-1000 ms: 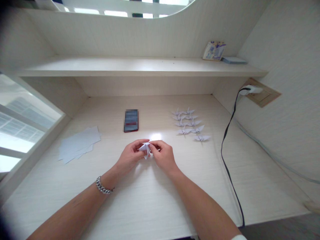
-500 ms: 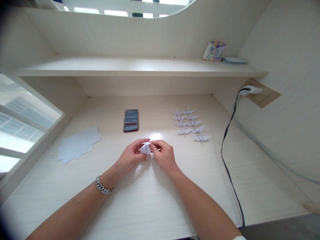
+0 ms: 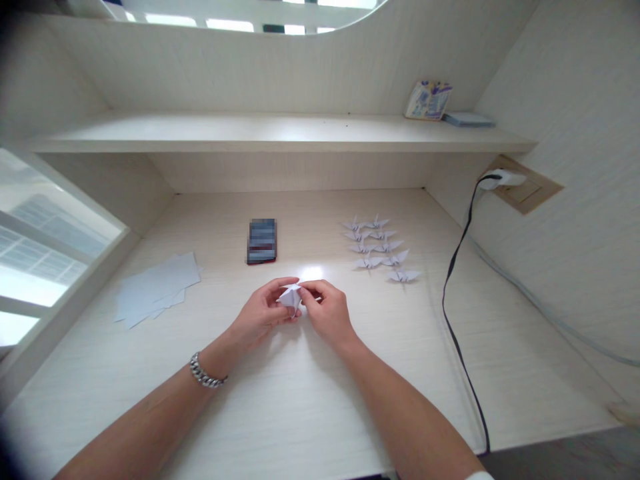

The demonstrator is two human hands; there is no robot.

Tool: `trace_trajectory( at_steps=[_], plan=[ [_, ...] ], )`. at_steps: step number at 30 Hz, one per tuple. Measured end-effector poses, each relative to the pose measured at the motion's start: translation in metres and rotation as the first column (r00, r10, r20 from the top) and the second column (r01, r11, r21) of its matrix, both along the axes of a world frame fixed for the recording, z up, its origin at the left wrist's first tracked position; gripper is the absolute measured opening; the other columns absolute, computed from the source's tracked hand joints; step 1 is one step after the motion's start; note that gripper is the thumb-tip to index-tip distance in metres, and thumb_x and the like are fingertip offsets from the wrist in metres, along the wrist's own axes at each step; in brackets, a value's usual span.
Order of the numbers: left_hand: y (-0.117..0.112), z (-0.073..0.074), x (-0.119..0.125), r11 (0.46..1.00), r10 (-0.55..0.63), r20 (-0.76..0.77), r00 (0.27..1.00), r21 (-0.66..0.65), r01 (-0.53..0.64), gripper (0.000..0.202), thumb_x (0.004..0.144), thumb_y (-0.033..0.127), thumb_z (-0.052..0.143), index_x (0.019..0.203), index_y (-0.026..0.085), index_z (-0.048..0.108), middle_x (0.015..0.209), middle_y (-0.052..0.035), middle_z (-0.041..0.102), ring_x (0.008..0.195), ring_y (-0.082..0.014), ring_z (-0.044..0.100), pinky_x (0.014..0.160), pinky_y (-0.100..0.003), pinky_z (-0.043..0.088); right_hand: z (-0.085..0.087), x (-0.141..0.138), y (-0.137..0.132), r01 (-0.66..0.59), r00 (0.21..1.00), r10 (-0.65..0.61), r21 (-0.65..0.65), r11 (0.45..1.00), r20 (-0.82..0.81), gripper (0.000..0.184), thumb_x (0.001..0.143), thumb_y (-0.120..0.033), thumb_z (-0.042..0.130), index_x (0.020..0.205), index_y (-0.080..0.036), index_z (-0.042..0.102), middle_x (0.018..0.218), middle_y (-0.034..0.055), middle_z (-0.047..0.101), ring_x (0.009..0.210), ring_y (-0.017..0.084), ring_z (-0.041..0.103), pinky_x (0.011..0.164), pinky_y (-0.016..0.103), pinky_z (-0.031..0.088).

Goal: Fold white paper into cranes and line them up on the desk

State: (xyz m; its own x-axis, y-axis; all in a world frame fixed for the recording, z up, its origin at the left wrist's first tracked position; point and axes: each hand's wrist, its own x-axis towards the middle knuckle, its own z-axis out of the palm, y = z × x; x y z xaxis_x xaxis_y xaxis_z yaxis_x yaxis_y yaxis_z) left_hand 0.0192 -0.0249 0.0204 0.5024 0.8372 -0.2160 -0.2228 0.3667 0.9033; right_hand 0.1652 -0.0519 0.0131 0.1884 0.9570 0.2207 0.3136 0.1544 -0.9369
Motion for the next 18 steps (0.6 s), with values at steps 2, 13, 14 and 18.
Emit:
trace_trajectory(
  at_steps=[2, 13, 14, 18],
  plan=[
    [0.0001, 0.0001, 0.0005, 1.0, 0.003, 0.0, 1.0, 0.006, -0.003, 0.056, 0.059, 0.006, 0.067, 0.112, 0.017, 0.052, 0.093, -0.0059, 0.06, 0.07, -0.014, 0.061, 0.064, -0.028, 0.05, -0.0004, 0.0002, 0.0002, 0.003, 1.0, -0.003, 0.002, 1.0, 0.0, 0.015, 0.079, -0.024, 0.056, 0.084, -0.019, 0.069, 0.082, 0.004, 0.068, 0.071, 0.015, 0.062, 0.062, 0.024, 0.047],
    [0.0006, -0.0022, 0.0019, 1.0, 0.015, -0.016, 1.0, 0.015, -0.015, 0.044, 0.067, 0.019, 0.067, 0.109, 0.015, 0.053, 0.086, -0.0057, 0.061, 0.067, -0.0144, 0.061, 0.066, -0.032, 0.05, 0.001, -0.0001, -0.0011, -0.009, 1.0, 0.009, 0.018, 1.0, 0.02, 0.017, 0.079, -0.025, 0.055, 0.085, -0.018, 0.069, 0.082, 0.0044, 0.068, 0.072, 0.015, 0.062, 0.062, 0.024, 0.048],
    [0.0007, -0.0033, 0.0014, 1.0, 0.014, -0.028, 1.0, 0.023, -0.013, 0.044, 0.067, 0.02, 0.067, 0.109, 0.016, 0.053, 0.086, -0.0055, 0.061, 0.067, -0.0143, 0.061, 0.066, -0.032, 0.05, 0.0011, -0.0001, -0.0011, -0.01, 1.0, 0.01, 0.016, 1.0, 0.025, 0.017, 0.079, -0.025, 0.054, 0.085, -0.018, 0.069, 0.082, 0.0044, 0.068, 0.071, 0.015, 0.062, 0.062, 0.025, 0.048],
    [0.001, -0.0055, -0.0004, 1.0, 0.001, -0.027, 1.0, 0.027, 0.0, 0.047, 0.066, 0.02, 0.069, 0.11, 0.016, 0.054, 0.09, -0.0062, 0.061, 0.069, -0.0146, 0.062, 0.069, -0.033, 0.05, 0.0018, -0.0001, -0.001, -0.008, 1.0, 0.008, 0.003, 1.0, 0.027, 0.018, 0.079, -0.026, 0.054, 0.084, -0.018, 0.069, 0.081, 0.0046, 0.069, 0.07, 0.015, 0.062, 0.063, 0.025, 0.048]
  ],
)
